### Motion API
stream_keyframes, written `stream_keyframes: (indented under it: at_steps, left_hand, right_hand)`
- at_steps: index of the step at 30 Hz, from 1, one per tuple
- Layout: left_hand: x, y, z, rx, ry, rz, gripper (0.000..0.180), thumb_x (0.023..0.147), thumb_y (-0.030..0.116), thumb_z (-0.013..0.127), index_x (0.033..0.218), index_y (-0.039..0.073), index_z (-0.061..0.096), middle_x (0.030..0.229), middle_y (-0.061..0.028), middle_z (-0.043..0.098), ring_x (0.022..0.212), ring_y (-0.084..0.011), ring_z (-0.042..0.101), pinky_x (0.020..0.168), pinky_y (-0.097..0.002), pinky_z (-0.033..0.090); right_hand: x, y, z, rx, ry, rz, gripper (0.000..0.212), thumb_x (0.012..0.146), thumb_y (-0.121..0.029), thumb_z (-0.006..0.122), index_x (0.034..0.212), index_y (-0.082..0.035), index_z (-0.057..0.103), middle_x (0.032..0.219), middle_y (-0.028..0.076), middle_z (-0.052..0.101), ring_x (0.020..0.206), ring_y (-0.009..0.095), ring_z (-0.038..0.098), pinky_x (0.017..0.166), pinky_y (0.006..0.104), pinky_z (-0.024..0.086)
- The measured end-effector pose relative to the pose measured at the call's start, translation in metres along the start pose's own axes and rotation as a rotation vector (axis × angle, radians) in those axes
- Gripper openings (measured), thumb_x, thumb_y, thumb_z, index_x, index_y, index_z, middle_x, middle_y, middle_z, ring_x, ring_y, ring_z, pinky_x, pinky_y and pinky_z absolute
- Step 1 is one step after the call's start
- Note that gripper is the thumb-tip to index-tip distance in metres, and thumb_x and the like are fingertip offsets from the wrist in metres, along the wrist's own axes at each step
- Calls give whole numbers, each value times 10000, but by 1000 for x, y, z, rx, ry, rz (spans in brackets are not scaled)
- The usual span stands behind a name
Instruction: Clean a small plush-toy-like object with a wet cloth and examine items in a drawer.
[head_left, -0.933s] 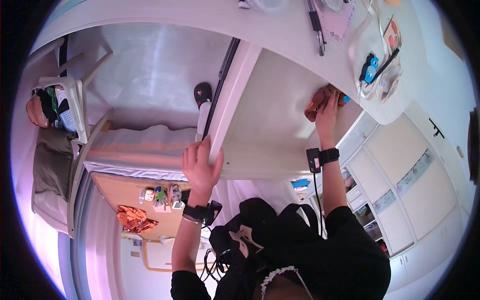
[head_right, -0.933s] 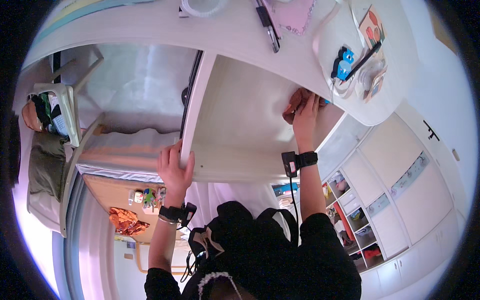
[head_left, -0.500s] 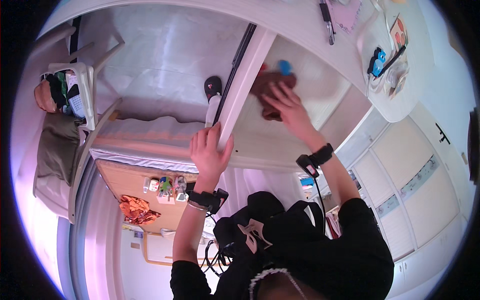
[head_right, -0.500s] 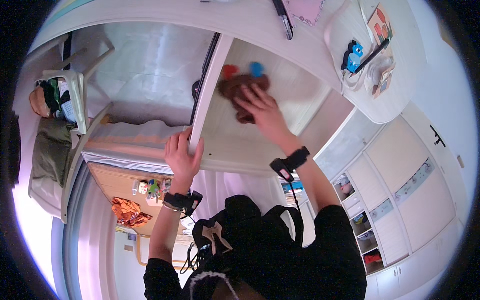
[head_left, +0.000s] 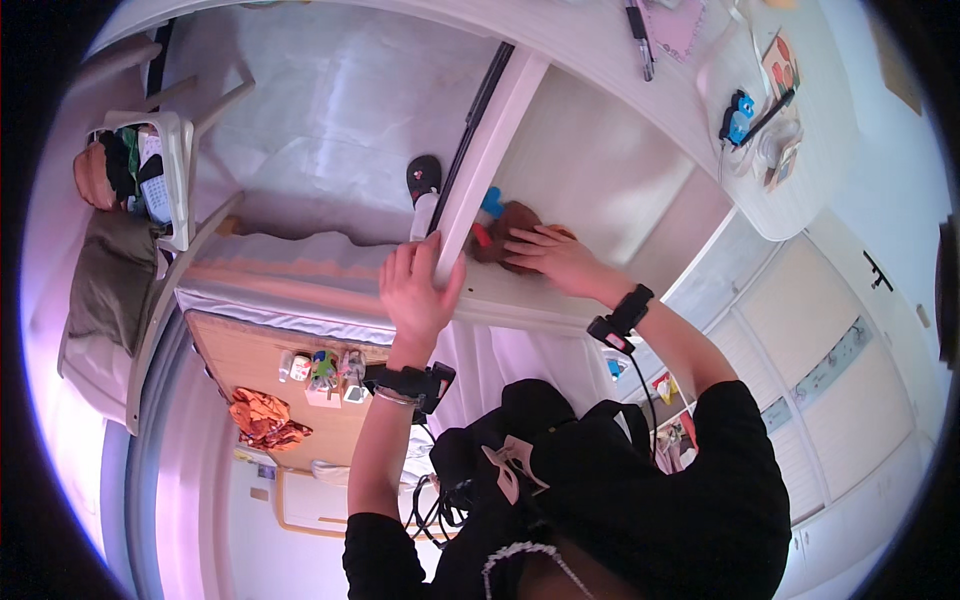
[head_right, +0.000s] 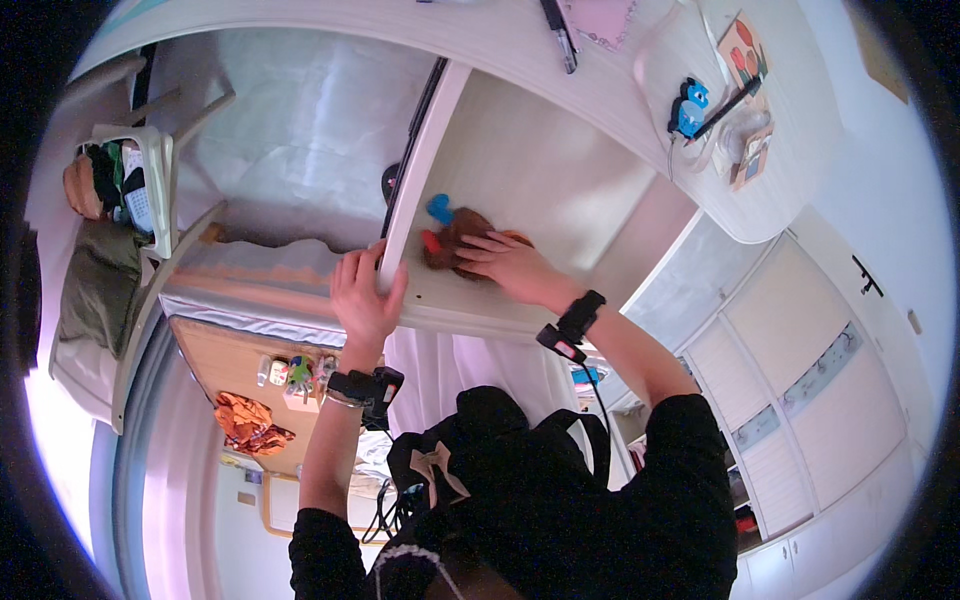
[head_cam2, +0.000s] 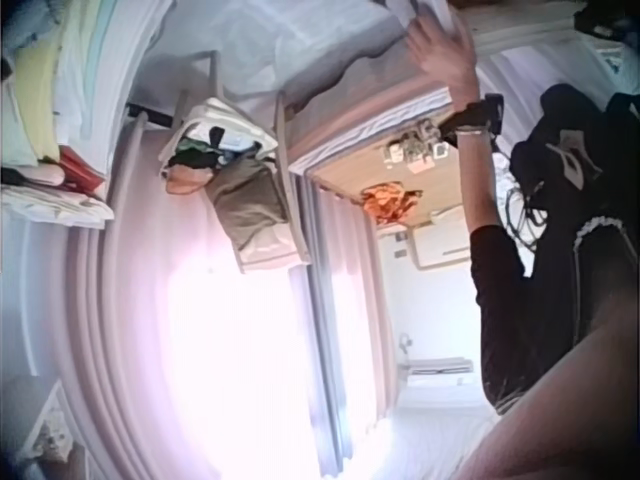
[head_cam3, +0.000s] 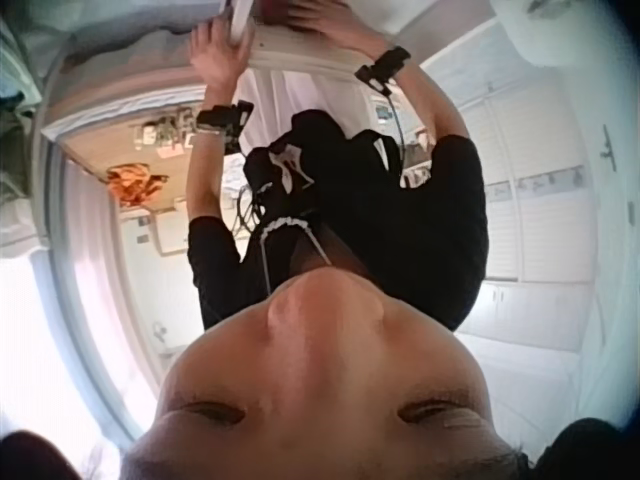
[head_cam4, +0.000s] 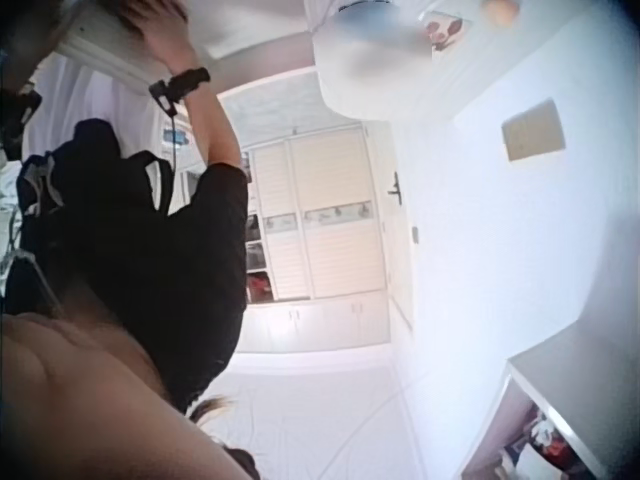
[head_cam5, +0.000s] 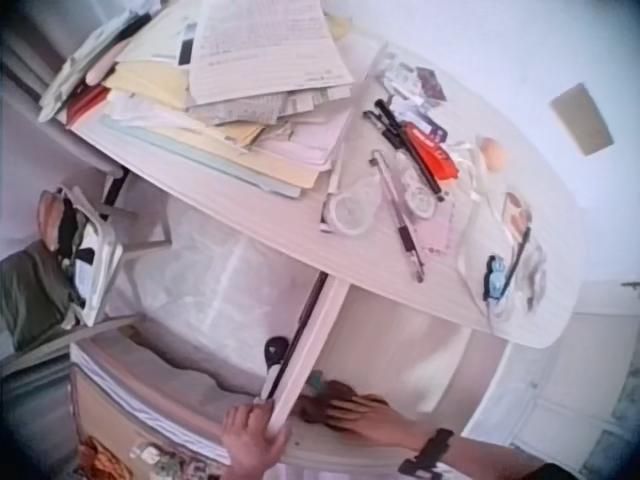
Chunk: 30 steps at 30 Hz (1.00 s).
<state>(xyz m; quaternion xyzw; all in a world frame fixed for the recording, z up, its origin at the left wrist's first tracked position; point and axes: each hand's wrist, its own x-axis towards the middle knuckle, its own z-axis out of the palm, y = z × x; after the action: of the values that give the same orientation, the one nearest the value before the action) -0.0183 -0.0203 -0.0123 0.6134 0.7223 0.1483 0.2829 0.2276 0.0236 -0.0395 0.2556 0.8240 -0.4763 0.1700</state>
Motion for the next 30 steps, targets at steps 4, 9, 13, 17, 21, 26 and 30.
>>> stream_keyframes:
  at_steps: [4, 9, 13, 17, 21, 26, 30]
  left_hand:
    - [-2, -1, 2, 1, 5, -18, 387, 719, 267, 704, 1046, 77, 622, 875, -85, 583, 788, -273, 562, 718, -386, 449]
    - [0, 1, 3, -11, 10, -16, 368, 725, 257, 706, 1034, 74, 626, 874, -95, 583, 794, -285, 564, 719, -398, 457]
    - [0, 3, 4, -10, -16, -42, 346, 728, 249, 705, 1020, 81, 626, 883, -98, 583, 817, -288, 567, 727, -401, 456]
    - [4, 7, -1, 7, -36, -41, 344, 734, 250, 701, 1025, 81, 627, 880, -96, 581, 818, -285, 563, 726, -398, 456]
    - [11, 10, -1, -17, -5, -44, 347, 736, 250, 700, 1025, 73, 628, 871, -97, 580, 807, -282, 564, 720, -395, 455]
    - [14, 8, -2, -22, 7, -19, 365, 726, 242, 707, 1031, 58, 629, 861, -99, 578, 776, -284, 569, 703, -396, 456]
    - [14, 9, -4, -11, -28, -42, 364, 720, 228, 709, 1032, 57, 630, 865, -100, 580, 776, -285, 571, 698, -401, 458]
  right_hand:
    - [-54, 16, 18, -82, -40, 97, 478, 759, -26, 528, 1218, -156, 559, 1382, -1, 437, 1331, 202, 328, 1099, 391, 279]
    - [-102, 18, 22, 6, -62, 521, 422, 772, -28, 533, 1168, -173, 550, 1275, 56, 435, 1150, 292, 475, 891, 399, 483]
    - [-96, 29, 13, 13, -122, 612, 417, 766, -9, 544, 1148, -172, 507, 1190, 123, 411, 1033, 336, 526, 774, 419, 520]
    - [-104, 41, 5, 74, 74, 727, 422, 747, 20, 544, 1128, -126, 437, 1135, 190, 430, 972, 408, 543, 753, 467, 515]
    - [-112, 82, -14, 53, 327, 899, 445, 758, 39, 536, 1144, -90, 357, 1099, 233, 436, 864, 470, 559, 725, 513, 503]
    - [-103, 110, -43, -206, 611, 865, 606, 761, 30, 561, 1299, -15, 287, 1240, 269, 411, 1069, 452, 485, 855, 477, 464]
    - [-107, 135, -45, -243, 510, 962, 588, 776, 11, 531, 1313, 35, 293, 1307, 281, 373, 1136, 452, 442, 957, 461, 404]
